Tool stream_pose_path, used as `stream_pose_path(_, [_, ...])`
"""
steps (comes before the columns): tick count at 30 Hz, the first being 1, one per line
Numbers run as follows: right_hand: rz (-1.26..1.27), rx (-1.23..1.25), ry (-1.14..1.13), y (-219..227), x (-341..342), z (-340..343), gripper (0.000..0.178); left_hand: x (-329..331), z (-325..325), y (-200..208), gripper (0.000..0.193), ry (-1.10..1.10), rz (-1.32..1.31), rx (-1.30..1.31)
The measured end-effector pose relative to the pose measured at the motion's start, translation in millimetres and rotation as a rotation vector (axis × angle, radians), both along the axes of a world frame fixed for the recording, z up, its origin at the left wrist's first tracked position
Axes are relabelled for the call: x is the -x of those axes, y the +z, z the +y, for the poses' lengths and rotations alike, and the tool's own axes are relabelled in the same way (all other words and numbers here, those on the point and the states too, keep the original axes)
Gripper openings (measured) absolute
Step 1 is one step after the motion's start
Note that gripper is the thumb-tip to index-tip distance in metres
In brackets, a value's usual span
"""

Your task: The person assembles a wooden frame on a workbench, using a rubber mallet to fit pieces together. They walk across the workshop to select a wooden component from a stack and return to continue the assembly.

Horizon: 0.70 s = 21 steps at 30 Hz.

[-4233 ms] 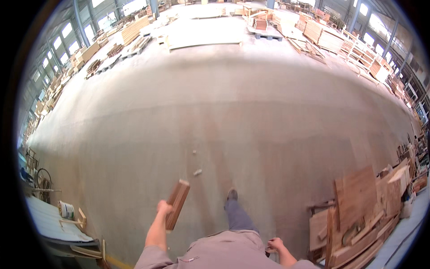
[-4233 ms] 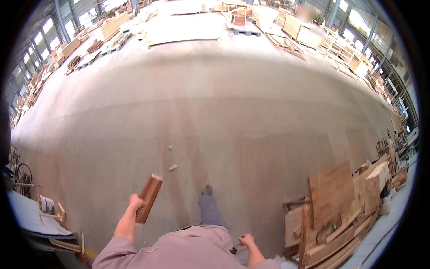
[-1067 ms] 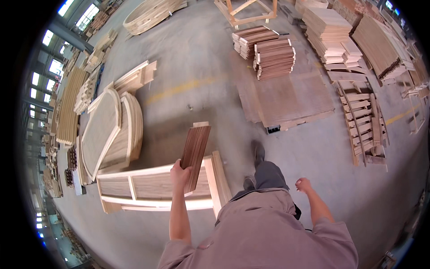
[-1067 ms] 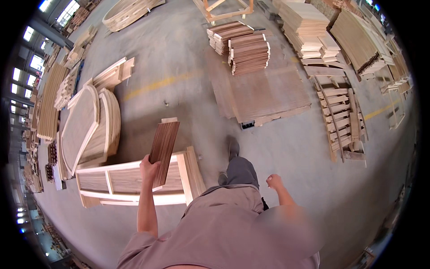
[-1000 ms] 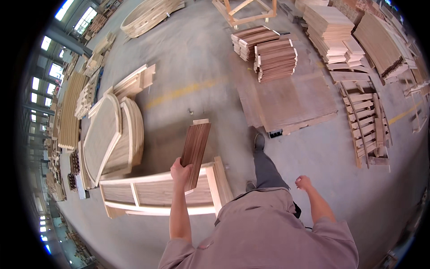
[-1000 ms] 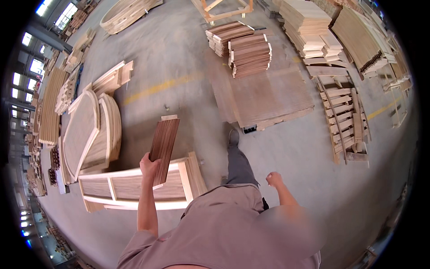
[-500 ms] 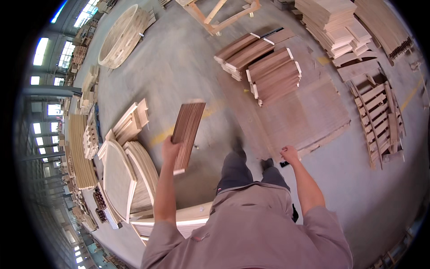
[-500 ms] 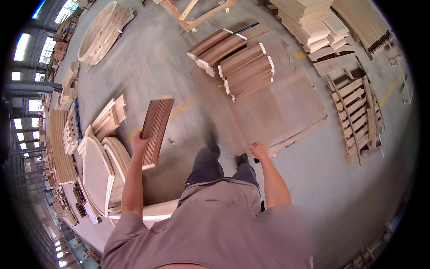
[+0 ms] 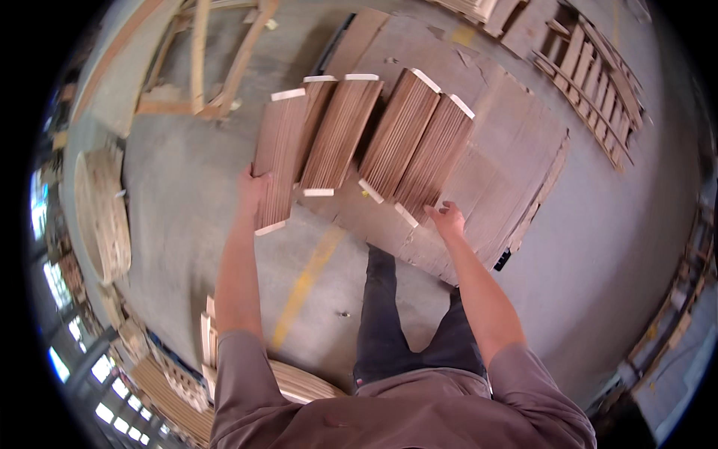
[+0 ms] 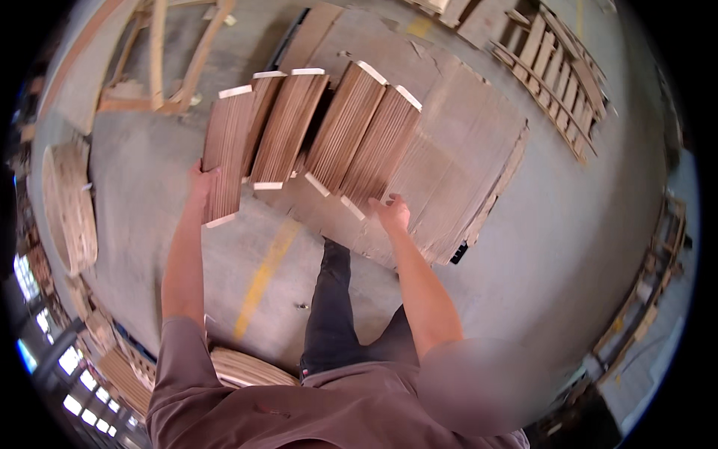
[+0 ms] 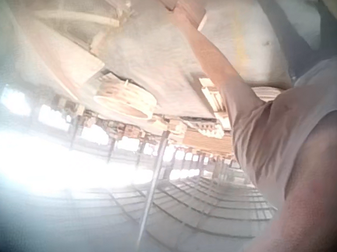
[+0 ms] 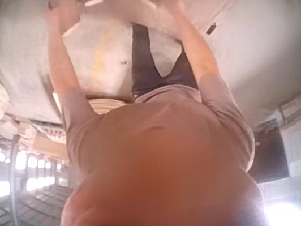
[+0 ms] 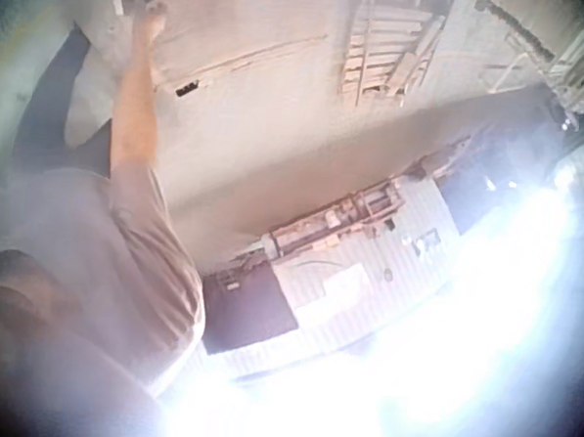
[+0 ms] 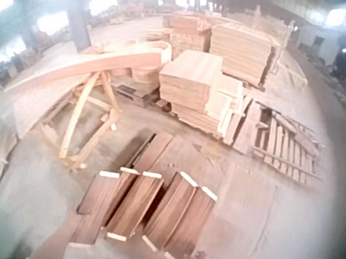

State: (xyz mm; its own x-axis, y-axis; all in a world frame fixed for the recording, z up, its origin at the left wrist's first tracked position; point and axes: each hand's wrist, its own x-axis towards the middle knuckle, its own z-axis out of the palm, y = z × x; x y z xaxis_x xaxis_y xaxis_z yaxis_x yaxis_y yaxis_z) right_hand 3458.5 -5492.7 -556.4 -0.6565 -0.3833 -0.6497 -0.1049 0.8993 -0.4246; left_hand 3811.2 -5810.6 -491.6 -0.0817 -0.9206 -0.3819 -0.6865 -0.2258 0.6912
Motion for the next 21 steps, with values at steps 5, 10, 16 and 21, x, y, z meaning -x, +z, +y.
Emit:
stream_pose_path(5, [0.062, -0.084, -0.165, -18, -5, -48, 0.068, 14, -80, -66, 0.040, -0.085, 0.159, -0.140])
stream_pose_path(10, [0.071, -0.104, -0.222, -17, -2, -43, 0.065, 30, -100, -104, 0.041, -0.151, 0.343, -0.329])
stream_pose_path(16, [-0.106, 0.038, -0.371, -19, 1, -53, 0.054, 47, -116, -99, 0.068, -0.431, -0.333, 0.093])
stream_pose_path(21, [-0.211, 0.281, -0.568, 15, 8, -35, 0.044, 37, -72, -75, 0.068, -0.494, -0.416, 0.335])
